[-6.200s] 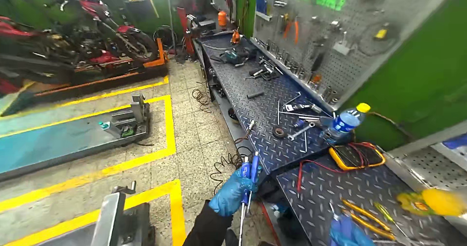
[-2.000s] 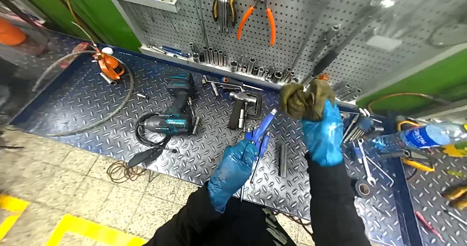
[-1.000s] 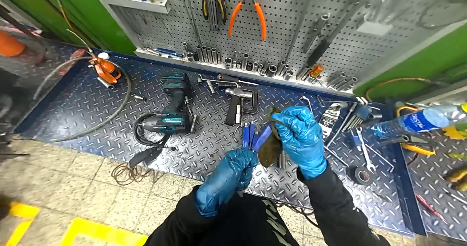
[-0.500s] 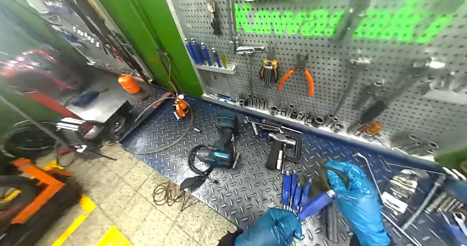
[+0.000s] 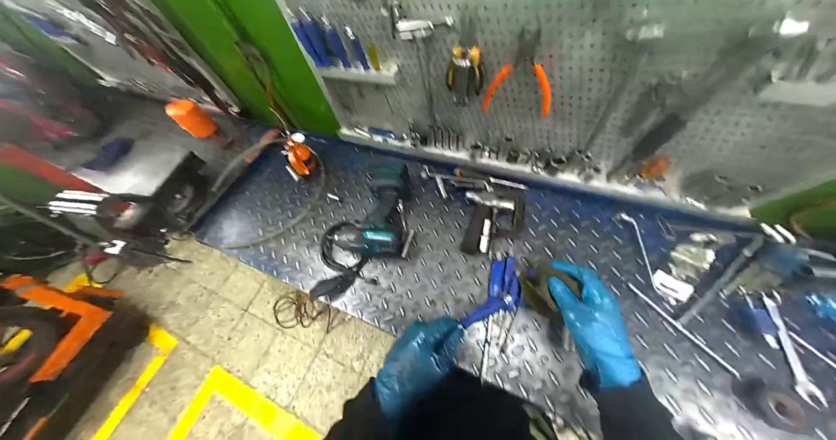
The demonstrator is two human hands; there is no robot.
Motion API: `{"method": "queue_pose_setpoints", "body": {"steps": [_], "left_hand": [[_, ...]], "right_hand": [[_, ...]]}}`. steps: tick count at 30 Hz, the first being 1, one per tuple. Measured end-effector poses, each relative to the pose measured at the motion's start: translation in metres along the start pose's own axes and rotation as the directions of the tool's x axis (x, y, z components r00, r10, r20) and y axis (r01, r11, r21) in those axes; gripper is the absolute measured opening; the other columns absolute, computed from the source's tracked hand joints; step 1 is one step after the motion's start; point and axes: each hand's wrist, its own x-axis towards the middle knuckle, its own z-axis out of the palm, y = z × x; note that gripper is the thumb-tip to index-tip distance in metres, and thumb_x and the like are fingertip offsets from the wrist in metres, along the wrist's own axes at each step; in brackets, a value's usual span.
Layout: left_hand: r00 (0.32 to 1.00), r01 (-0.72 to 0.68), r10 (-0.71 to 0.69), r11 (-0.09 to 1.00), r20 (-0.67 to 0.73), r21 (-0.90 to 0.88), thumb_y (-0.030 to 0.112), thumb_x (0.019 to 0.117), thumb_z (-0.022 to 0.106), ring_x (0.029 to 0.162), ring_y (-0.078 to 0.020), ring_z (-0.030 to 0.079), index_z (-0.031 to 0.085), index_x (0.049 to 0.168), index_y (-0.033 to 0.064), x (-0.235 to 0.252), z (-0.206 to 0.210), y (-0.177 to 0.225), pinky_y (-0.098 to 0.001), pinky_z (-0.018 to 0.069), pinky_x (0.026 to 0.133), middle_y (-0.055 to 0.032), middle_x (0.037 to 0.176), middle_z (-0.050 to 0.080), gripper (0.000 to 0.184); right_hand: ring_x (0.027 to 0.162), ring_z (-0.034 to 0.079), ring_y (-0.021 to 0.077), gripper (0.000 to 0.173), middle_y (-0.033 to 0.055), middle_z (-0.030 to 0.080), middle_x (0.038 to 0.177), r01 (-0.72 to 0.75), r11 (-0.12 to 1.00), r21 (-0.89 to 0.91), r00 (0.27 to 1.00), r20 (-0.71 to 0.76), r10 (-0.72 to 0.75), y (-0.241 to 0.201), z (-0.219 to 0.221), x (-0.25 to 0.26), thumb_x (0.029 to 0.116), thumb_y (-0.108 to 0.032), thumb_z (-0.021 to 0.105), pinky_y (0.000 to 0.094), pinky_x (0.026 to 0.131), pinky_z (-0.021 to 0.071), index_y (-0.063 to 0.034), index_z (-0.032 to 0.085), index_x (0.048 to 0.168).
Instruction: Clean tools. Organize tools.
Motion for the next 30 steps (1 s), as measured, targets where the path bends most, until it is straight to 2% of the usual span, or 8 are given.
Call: {"method": "queue_pose_setpoints", "body": {"steps": [3, 8, 18, 23, 26, 27, 28, 30], "left_hand": [[0.994, -0.076, 0.077, 0.997, -0.083, 0.012, 0.024, 0.104, 0.056, 0.082, -0.0153, 0.073, 0.076, 0.111, 0.0076, -0.004, 0.008, 0.001, -0.0388, 0.0614, 0.077, -0.007, 0.092, 0.076, 0.027], [0.953, -0.191, 0.231, 0.96, -0.195, 0.205, 0.028, 0.1012, 0.059, 0.068, -0.0157, 0.07, 0.077, 0.105, 0.0126, -0.008, 0.018, 0.003, -0.0376, 0.06, 0.062, -0.003, 0.078, 0.073, 0.024], [0.948, -0.223, 0.263, 0.95, -0.181, 0.217, 0.03, 0.102, 0.056, 0.069, -0.0122, 0.068, 0.077, 0.103, 0.0149, -0.005, 0.017, 0.006, -0.0329, 0.0581, 0.063, -0.0004, 0.078, 0.071, 0.026], [0.95, -0.224, 0.253, 0.961, -0.183, 0.164, 0.029, 0.1029, 0.056, 0.066, -0.0095, 0.065, 0.076, 0.103, 0.014, -0.002, 0.017, 0.008, -0.03, 0.0558, 0.061, 0.0005, 0.075, 0.07, 0.025], [0.924, -0.215, 0.293, 0.929, -0.244, 0.302, 0.028, 0.101, 0.055, 0.063, -0.016, 0.067, 0.077, 0.101, 0.0129, 0.003, 0.026, 0.014, -0.0368, 0.0571, 0.056, -0.0022, 0.073, 0.07, 0.027], [0.918, -0.202, 0.305, 0.909, -0.254, 0.364, 0.028, 0.101, 0.053, 0.063, -0.0191, 0.068, 0.077, 0.101, 0.0128, 0.004, 0.03, 0.018, -0.0397, 0.0568, 0.054, -0.0036, 0.072, 0.07, 0.028], [0.913, -0.184, 0.312, 0.891, -0.264, 0.414, 0.028, 0.1003, 0.052, 0.062, -0.0214, 0.068, 0.077, 0.102, 0.0132, 0.006, 0.032, 0.021, -0.0418, 0.0558, 0.052, -0.0046, 0.071, 0.069, 0.03], [0.908, -0.152, 0.303, 0.881, -0.288, 0.448, 0.028, 0.0999, 0.051, 0.061, -0.0234, 0.067, 0.077, 0.101, 0.0132, 0.009, 0.034, 0.024, -0.0429, 0.0543, 0.05, -0.0055, 0.07, 0.069, 0.03]], "right_hand": [[0.11, 0.069, 0.0147, 0.03, 0.0014, 0.072, 0.122, -0.066, 0.957, 0.284, 0.992, 0.126, 0.031, -0.014, 0.0, -0.015, 0.096, -0.015, 0.07, 0.0388, 0.092, 0.0605, -0.0154, 0.07, 0.126], [0.106, 0.07, 0.0156, 0.026, 0.0022, 0.074, 0.118, -0.146, 0.893, 0.425, 0.961, 0.276, 0.026, -0.016, 0.002, -0.037, 0.0987, -0.011, 0.065, 0.0349, 0.089, 0.0604, -0.0157, 0.074, 0.122], [0.101, 0.071, 0.0176, 0.021, 0.0108, 0.074, 0.114, -0.191, 0.786, 0.587, 0.966, 0.256, 0.043, -0.019, -0.007, -0.046, 0.0968, -0.003, 0.064, 0.0329, 0.087, 0.0608, -0.004, 0.075, 0.114], [0.094, 0.071, 0.0142, 0.021, 0.0061, 0.074, 0.11, -0.2, 0.786, 0.585, 0.972, 0.219, 0.084, -0.029, -0.004, -0.048, 0.1001, -0.01, 0.063, 0.0311, 0.08, 0.0614, -0.01, 0.074, 0.118], [0.109, 0.067, 0.0161, 0.055, -0.0006, 0.065, 0.133, -0.194, 0.837, 0.511, 0.972, 0.219, 0.091, -0.046, 0.022, -0.064, 0.0941, -0.019, 0.073, 0.0374, 0.083, 0.0617, -0.0283, 0.055, 0.146], [0.119, 0.063, 0.0148, 0.072, -0.003, 0.058, 0.143, -0.209, 0.823, 0.529, 0.971, 0.215, 0.109, -0.051, 0.035, -0.071, 0.0918, -0.02, 0.077, 0.0381, 0.091, 0.0603, -0.0343, 0.043, 0.154], [0.132, 0.055, 0.0127, 0.083, -0.005, 0.046, 0.156, -0.194, 0.818, 0.541, 0.975, 0.201, 0.098, -0.053, 0.044, -0.074, 0.0941, -0.023, 0.075, 0.0379, 0.103, 0.0552, -0.0377, 0.028, 0.161], [0.148, 0.038, 0.0113, 0.08, -0.0028, 0.026, 0.169, -0.101, 0.876, 0.471, 0.989, 0.144, 0.037, -0.048, 0.048, -0.073, 0.1047, -0.033, 0.058, 0.0383, 0.118, 0.0422, -0.0322, 0.008, 0.167]]}}
